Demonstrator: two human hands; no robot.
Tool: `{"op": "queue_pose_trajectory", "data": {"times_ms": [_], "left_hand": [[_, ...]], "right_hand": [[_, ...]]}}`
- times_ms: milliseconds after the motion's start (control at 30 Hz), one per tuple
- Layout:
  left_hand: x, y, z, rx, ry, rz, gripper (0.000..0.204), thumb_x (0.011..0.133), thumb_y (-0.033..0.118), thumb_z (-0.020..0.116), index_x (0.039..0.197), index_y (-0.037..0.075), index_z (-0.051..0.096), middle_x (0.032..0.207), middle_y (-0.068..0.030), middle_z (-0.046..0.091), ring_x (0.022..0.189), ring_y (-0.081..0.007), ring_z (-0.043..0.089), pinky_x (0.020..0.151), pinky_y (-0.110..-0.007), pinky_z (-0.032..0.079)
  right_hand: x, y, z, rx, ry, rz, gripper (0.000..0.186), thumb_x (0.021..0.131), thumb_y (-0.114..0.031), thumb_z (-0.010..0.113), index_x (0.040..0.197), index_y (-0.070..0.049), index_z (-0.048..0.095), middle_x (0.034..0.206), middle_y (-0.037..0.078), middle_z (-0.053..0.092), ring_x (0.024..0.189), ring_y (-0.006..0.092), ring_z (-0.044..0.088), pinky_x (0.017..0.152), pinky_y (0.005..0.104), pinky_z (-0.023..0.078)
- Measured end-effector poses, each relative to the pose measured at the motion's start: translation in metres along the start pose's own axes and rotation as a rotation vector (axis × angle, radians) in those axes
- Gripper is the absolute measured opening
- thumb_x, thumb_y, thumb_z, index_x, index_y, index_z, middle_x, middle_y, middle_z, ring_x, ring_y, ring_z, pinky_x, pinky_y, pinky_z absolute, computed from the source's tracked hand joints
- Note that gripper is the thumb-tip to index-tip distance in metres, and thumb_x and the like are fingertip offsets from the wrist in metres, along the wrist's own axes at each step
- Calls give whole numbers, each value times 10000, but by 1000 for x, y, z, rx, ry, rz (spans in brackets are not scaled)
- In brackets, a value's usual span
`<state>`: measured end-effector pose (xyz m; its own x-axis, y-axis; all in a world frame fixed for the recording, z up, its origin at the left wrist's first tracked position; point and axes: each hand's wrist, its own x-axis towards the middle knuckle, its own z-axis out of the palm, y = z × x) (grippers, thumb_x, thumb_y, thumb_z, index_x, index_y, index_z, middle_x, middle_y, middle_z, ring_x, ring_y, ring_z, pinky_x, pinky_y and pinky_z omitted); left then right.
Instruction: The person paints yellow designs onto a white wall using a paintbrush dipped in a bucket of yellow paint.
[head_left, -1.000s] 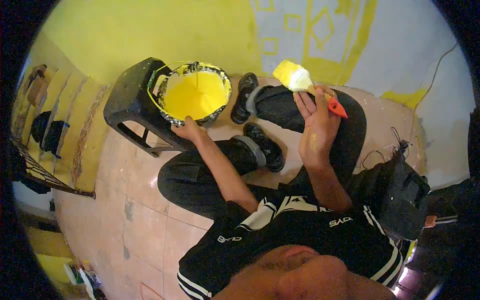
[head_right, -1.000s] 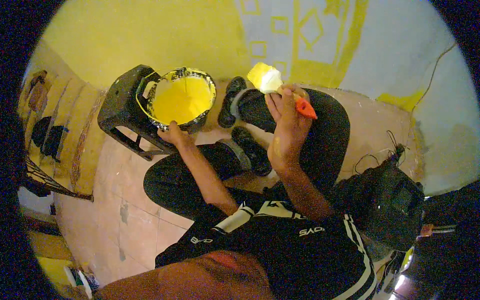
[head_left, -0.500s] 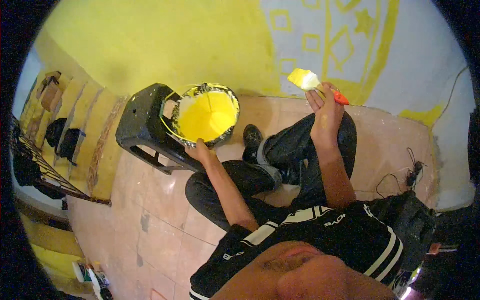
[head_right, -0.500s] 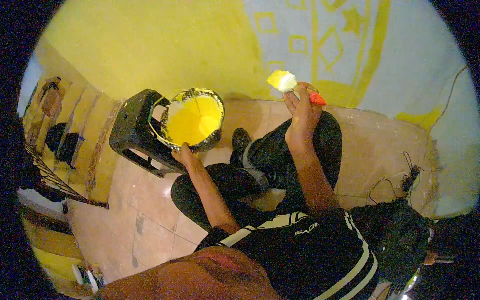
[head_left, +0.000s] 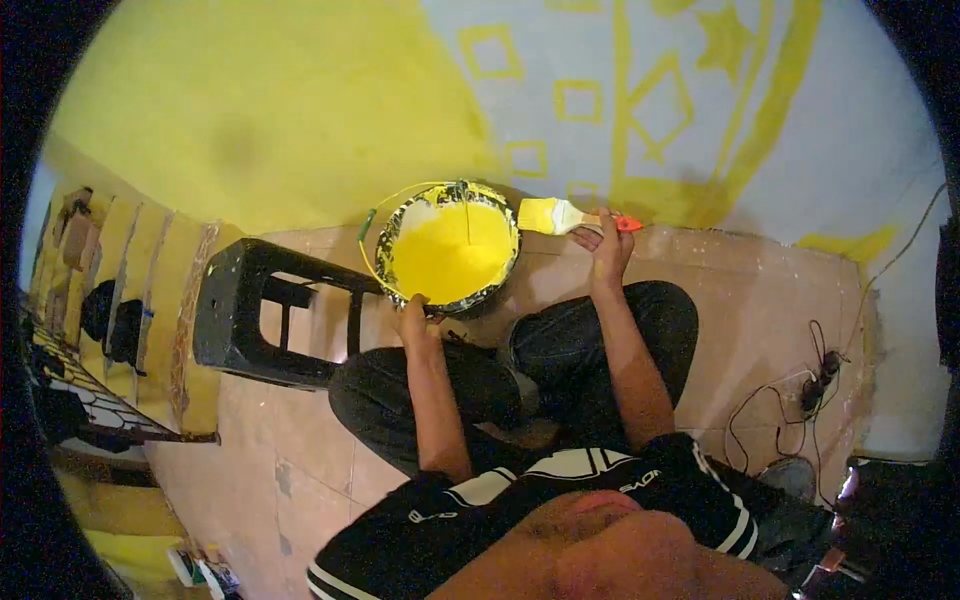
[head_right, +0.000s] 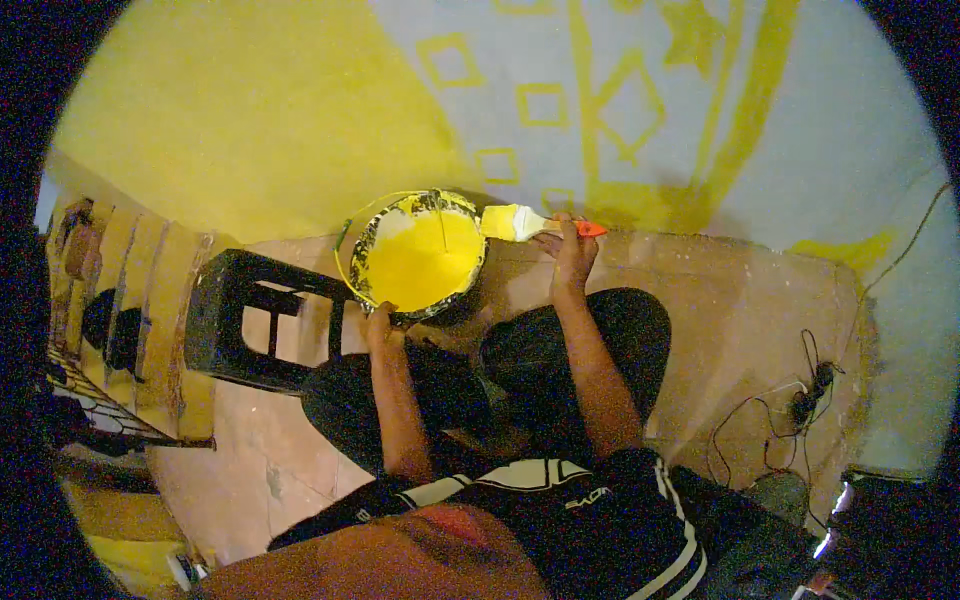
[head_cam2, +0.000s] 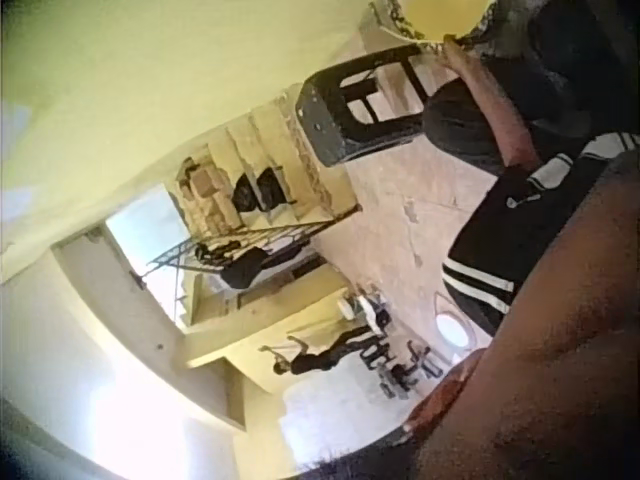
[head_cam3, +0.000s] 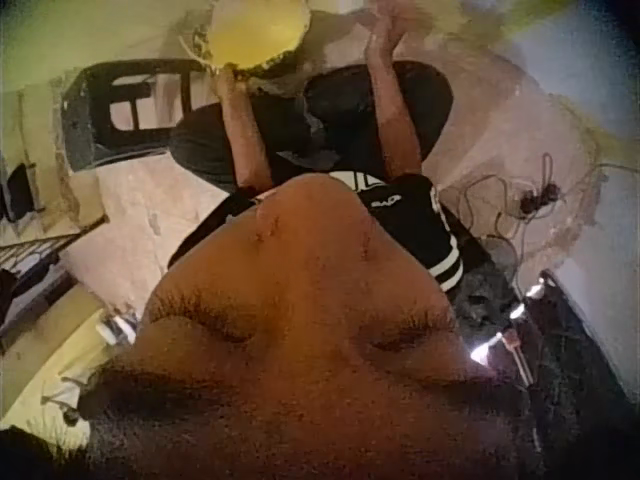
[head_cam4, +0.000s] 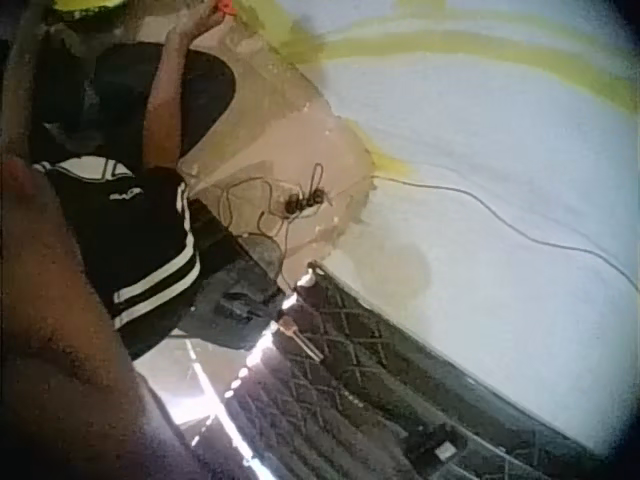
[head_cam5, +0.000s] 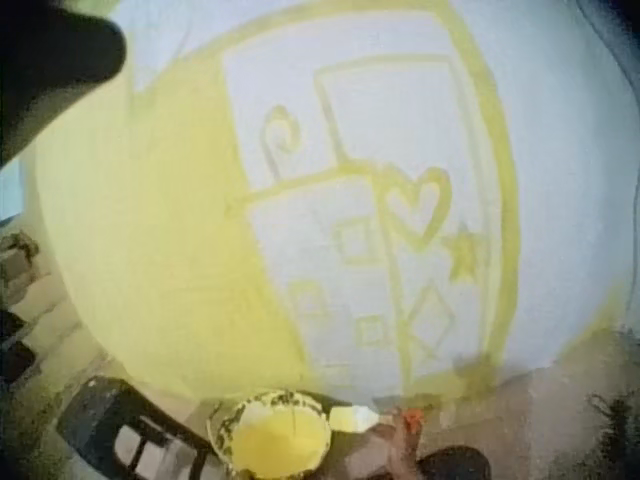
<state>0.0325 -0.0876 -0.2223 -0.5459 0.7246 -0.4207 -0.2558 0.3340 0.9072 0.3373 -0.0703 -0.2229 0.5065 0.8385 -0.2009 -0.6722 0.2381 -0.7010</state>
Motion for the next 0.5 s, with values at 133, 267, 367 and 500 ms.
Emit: {"op": "queue_pose_trajectory", "data": {"times_ms": [133,267,367,500], "left_hand": [[68,-36,-17,-107,-36,-151,650,720,-30,570,1290,23,262,1097,-208,481,841,-322,567,573,-455,503],[60,-21,-23,-194,-142,-181,710,737,-36,556,1344,115,222,1142,-185,449,978,-337,505,660,-542,487],[50,-24,-34,-253,-163,-174,685,752,-40,541,1344,99,226,1193,-172,427,955,-318,508,652,-497,491],[18,-8,-22,-10,46,-79,700,779,-16,566,1372,84,206,1260,-167,389,856,-260,549,543,-342,458]], "right_hand": [[3,9,55,177,83,13,221,874,-196,534,958,6,507,917,173,576,709,291,638,606,369,568],[7,42,66,90,171,-61,255,875,-209,536,978,22,504,900,175,569,725,303,637,615,380,570],[12,56,63,18,159,-104,267,875,-211,541,995,24,499,887,174,570,722,308,639,614,387,574],[19,57,65,-23,95,-47,263,875,-202,543,1007,20,493,883,173,575,702,307,640,611,385,577]]}}
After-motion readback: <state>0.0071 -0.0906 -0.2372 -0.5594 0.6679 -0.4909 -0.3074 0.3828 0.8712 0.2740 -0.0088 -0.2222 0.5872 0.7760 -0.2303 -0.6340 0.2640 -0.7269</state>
